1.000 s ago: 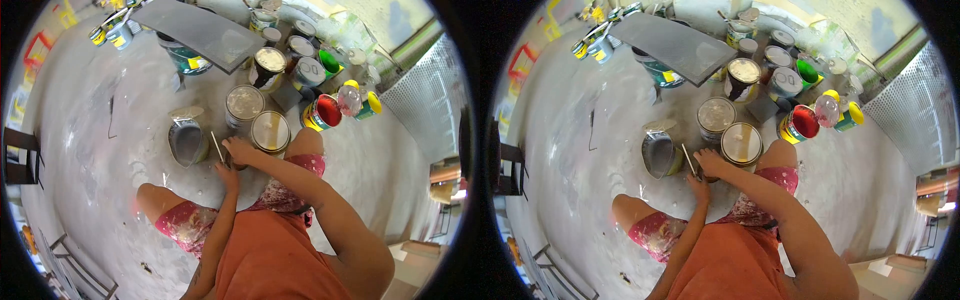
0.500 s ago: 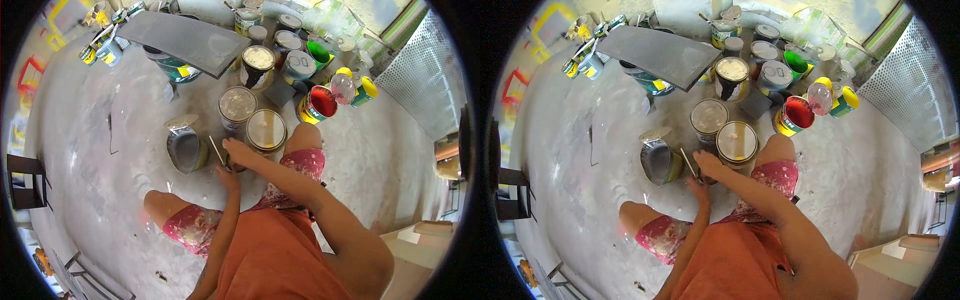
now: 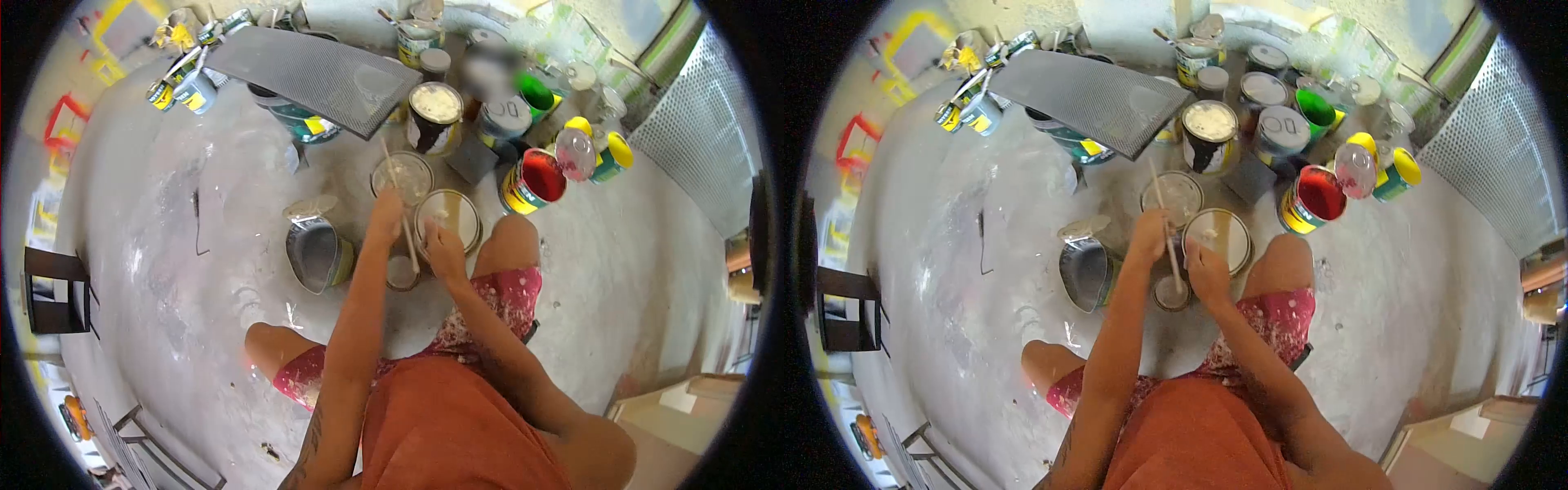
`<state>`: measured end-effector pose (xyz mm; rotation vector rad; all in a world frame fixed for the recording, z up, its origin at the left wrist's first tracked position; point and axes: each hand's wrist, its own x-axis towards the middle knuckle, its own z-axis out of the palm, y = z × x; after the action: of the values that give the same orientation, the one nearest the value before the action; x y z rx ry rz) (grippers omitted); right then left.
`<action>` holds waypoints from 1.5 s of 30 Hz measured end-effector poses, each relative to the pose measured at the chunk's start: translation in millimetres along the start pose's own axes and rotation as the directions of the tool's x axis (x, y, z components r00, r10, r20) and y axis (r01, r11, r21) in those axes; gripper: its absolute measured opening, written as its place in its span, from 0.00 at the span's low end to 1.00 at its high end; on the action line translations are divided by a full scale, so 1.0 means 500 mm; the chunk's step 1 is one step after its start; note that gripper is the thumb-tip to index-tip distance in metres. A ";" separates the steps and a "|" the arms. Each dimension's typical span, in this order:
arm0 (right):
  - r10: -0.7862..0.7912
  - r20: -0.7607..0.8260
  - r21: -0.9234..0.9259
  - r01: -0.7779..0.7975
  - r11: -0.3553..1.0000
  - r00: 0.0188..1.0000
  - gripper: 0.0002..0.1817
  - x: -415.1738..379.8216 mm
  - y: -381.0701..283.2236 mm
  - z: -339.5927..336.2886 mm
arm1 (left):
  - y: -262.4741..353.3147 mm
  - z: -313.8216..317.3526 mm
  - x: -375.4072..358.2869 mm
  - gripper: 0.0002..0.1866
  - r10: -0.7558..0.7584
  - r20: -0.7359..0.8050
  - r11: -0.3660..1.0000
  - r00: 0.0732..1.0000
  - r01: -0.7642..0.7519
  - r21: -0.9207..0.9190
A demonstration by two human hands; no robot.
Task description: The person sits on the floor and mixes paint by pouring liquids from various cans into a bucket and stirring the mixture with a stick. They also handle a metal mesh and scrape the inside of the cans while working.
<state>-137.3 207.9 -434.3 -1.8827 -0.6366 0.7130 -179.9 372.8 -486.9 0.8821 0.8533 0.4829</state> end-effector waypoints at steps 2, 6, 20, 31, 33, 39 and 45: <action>-0.004 -0.021 0.011 0.005 1.000 1.000 0.20 -0.019 -0.038 -0.025 | -0.006 0.027 0.043 0.17 0.046 -0.048 0.998 0.998 -0.043 0.051; -0.223 -0.281 0.077 0.253 0.964 0.933 0.10 -0.010 0.019 -0.045 | -0.024 0.093 0.025 0.30 0.205 -0.180 0.964 0.962 -0.167 0.205; -0.406 0.203 -0.067 0.427 0.902 0.891 0.19 -0.072 -0.043 -0.180 | -0.017 -0.104 -0.208 0.22 0.392 0.048 0.620 0.919 -0.302 0.724; -0.136 0.898 -0.403 0.907 0.126 0.418 0.24 -0.173 0.011 -0.337 | -0.194 -0.126 -0.240 0.31 0.233 0.458 -0.123 0.858 -0.441 0.889; -0.143 0.837 -0.509 0.847 0.152 0.529 0.19 -0.155 0.007 -0.295 | -0.216 -0.124 -0.229 0.32 0.247 0.479 -0.205 0.842 -0.437 0.876; 0.044 0.838 -0.459 0.659 0.595 0.544 0.14 -0.107 -0.053 -0.090 | -0.218 -0.113 -0.205 0.30 0.202 0.424 -0.225 0.883 -0.380 0.897; -0.346 0.695 -0.308 0.696 0.649 0.630 0.13 -0.035 0.043 -0.008 | -0.246 -0.131 -0.190 0.32 0.204 0.386 -0.127 0.900 -0.366 0.922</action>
<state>-144.0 185.1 -449.4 -1.7718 -1.9351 0.7282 -284.8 269.7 -569.0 2.6183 0.8074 0.0309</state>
